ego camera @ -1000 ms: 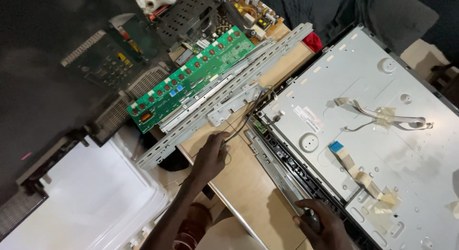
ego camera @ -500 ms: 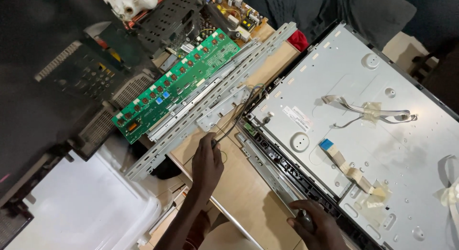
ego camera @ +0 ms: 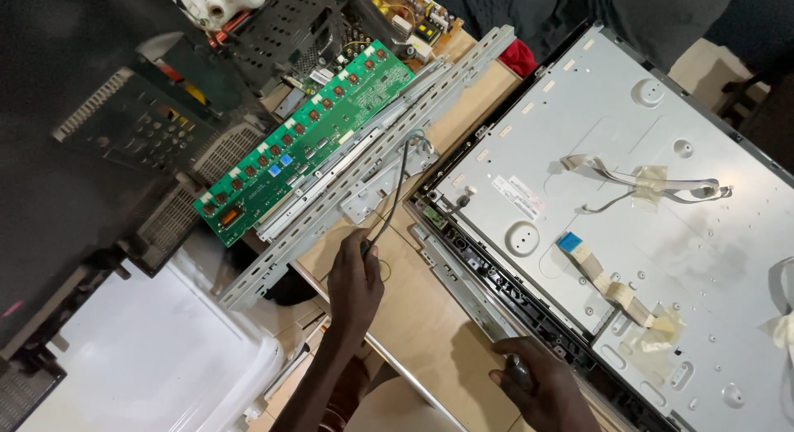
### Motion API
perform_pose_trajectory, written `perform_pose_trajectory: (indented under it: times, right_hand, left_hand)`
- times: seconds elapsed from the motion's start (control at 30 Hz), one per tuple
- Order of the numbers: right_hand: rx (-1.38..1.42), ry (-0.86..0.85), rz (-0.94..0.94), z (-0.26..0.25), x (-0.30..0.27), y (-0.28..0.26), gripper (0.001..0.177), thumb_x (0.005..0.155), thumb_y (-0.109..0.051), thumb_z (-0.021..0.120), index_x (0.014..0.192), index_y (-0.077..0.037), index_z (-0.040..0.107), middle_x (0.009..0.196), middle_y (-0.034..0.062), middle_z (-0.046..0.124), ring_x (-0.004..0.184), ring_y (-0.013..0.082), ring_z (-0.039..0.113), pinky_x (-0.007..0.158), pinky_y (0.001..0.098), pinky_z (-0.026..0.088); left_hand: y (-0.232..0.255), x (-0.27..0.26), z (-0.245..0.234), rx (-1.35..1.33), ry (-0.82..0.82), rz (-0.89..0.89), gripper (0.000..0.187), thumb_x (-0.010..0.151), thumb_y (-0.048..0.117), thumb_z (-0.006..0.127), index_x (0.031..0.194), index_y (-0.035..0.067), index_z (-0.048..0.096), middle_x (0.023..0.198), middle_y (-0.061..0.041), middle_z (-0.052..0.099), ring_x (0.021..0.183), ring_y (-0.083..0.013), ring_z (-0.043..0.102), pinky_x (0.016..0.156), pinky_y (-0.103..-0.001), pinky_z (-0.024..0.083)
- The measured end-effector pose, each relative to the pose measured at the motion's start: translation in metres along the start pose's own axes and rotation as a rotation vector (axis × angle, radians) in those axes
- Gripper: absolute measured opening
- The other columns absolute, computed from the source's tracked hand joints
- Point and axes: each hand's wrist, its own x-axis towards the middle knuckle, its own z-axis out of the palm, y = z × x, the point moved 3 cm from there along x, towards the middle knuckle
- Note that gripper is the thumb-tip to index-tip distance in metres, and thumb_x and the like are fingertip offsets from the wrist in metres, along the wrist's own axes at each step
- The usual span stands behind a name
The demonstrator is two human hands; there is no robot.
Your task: The person uses a screwdriver to remove screws from the back panel of a disassembled television. They then detach a metal bracket and disconnect a black cable from the device's internal components.
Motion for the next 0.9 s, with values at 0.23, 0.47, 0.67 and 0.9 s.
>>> perform_pose_trajectory:
  times: [0.23,0.47,0.67,0.9]
  right_hand:
    - [-0.031,-0.039,-0.044,0.002,-0.003,-0.001,0.035,0.080,-0.038,0.081,0.112,-0.024,0.078,0.100,-0.0034,0.077,0.077,0.0130,0.071,0.073,0.0262,0.053]
    - [0.018,-0.023,0.087,0.004,-0.003,0.004,0.028,0.081,-0.028,0.086,0.107,-0.023,0.080,0.090,-0.0028,0.070,0.075,0.0120,0.063,0.075,0.0228,0.047]
    - [-0.046,-0.025,0.093,0.002,-0.004,-0.002,0.035,0.076,-0.038,0.085,0.109,-0.028,0.081,0.094,-0.0046,0.077,0.080,0.0123,0.071,0.077,0.0256,0.052]
    - [-0.061,-0.023,0.051,0.004,-0.001,0.005,0.034,0.077,-0.039,0.085,0.109,-0.028,0.080,0.101,-0.0056,0.078,0.086,0.0124,0.073,0.082,0.0258,0.052]
  left_hand:
    - [0.002,-0.001,0.005,0.027,-0.025,0.054,0.028,0.104,0.015,0.054,0.131,0.010,0.055,0.115,-0.017,0.067,0.097,-0.0331,0.059,0.068,-0.047,0.054]
    - [0.011,-0.002,0.001,-0.096,0.069,0.174,0.027,0.108,0.021,0.049,0.129,0.006,0.058,0.111,-0.014,0.067,0.097,-0.0255,0.063,0.080,-0.038,0.055]
    - [0.006,0.001,0.008,-0.134,-0.002,0.106,0.032,0.108,0.027,0.047,0.131,0.007,0.057,0.119,-0.017,0.064,0.104,-0.0284,0.056,0.076,-0.041,0.057]
    - [0.001,0.010,0.014,0.002,-0.151,0.113,0.026,0.094,0.000,0.061,0.118,0.010,0.060,0.106,-0.009,0.067,0.099,-0.0312,0.052,0.074,-0.044,0.048]
